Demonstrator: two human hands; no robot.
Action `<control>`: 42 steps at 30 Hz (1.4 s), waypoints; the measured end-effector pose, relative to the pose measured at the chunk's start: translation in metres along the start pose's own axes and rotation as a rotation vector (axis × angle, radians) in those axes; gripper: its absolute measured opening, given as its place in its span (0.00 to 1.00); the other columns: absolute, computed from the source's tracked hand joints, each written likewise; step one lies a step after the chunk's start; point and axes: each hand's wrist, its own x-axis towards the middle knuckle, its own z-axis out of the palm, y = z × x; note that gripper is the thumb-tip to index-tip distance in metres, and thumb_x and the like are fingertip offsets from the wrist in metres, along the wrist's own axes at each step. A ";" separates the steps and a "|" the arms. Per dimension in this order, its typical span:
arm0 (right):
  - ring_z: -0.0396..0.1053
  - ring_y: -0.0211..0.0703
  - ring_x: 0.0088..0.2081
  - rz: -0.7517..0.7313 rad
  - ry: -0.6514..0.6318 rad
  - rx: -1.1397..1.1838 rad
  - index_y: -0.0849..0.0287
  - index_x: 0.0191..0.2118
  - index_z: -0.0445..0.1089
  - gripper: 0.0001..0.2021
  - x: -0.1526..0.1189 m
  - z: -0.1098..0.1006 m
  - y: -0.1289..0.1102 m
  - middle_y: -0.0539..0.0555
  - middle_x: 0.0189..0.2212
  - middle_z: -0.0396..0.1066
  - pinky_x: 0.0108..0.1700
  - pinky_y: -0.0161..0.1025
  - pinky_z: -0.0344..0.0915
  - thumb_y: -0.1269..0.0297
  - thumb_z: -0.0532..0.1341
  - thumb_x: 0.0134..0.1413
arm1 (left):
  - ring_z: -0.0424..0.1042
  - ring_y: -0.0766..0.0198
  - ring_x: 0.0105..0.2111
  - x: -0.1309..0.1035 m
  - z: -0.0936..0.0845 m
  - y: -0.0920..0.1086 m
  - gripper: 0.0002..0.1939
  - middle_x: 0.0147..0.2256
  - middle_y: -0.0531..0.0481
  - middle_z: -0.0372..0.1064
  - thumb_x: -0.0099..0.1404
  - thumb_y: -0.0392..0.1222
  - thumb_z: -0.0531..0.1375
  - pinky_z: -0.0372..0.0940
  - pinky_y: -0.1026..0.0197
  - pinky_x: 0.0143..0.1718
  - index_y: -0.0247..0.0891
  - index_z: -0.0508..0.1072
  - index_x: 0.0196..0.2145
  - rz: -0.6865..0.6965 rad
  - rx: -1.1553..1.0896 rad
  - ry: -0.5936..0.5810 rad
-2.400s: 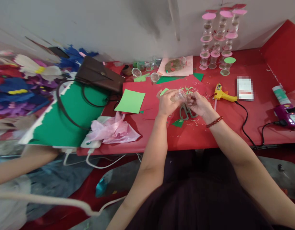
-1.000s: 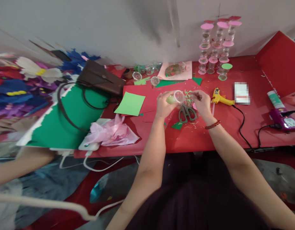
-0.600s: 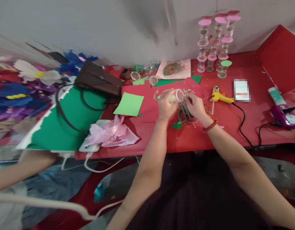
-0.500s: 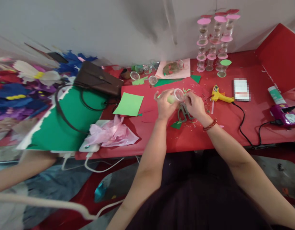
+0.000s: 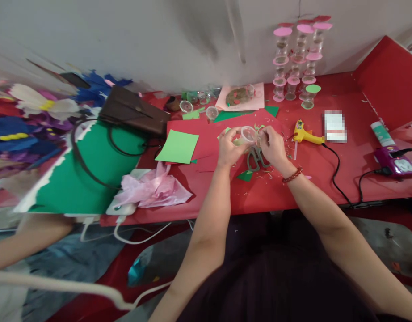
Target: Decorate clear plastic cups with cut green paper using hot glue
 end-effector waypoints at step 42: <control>0.71 0.45 0.31 0.093 -0.070 -0.102 0.54 0.33 0.69 0.11 -0.001 -0.001 -0.002 0.53 0.28 0.75 0.35 0.38 0.59 0.59 0.57 0.68 | 0.74 0.48 0.59 -0.001 -0.001 0.005 0.25 0.56 0.44 0.79 0.59 0.50 0.74 0.54 0.40 0.69 0.47 0.78 0.53 0.074 0.220 -0.039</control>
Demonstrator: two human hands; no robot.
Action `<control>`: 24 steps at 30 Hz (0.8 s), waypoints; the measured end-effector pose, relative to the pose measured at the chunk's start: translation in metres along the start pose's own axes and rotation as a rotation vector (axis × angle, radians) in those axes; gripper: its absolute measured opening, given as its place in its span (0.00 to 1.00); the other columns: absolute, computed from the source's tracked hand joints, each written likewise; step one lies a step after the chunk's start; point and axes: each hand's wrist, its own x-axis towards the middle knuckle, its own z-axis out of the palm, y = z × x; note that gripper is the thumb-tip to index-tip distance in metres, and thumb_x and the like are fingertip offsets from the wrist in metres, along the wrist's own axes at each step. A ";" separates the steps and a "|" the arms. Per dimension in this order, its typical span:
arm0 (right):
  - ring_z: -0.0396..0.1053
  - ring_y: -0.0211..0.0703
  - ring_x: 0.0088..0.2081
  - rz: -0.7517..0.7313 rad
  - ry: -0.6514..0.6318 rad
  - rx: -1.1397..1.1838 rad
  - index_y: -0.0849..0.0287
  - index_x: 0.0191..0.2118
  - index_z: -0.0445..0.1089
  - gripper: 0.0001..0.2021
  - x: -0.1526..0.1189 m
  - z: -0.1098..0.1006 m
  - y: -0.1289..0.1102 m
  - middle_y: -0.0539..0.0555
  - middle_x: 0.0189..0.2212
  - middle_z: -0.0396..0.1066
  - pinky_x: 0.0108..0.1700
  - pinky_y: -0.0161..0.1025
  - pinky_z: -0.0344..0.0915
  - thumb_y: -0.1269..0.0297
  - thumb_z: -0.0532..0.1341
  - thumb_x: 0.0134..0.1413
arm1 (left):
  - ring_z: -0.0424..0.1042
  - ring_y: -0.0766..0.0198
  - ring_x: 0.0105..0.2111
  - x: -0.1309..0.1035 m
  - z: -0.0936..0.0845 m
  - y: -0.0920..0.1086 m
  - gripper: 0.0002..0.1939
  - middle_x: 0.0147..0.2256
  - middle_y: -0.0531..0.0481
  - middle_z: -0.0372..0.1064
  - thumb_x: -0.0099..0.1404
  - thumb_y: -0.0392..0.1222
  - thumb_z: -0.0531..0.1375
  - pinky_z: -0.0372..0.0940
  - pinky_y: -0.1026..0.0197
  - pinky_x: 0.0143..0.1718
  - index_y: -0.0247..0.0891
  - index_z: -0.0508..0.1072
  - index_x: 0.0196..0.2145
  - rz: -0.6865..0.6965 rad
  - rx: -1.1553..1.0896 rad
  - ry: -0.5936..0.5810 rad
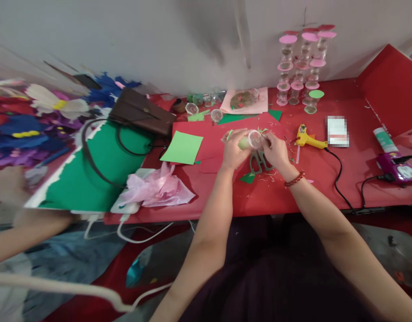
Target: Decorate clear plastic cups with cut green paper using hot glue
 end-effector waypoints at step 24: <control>0.68 0.47 0.29 -0.032 -0.077 -0.072 0.54 0.32 0.67 0.10 0.002 0.002 0.001 0.53 0.25 0.71 0.35 0.41 0.59 0.68 0.54 0.66 | 0.72 0.49 0.63 -0.007 0.007 0.007 0.23 0.57 0.45 0.78 0.70 0.47 0.63 0.40 0.43 0.76 0.49 0.73 0.62 0.050 0.035 0.059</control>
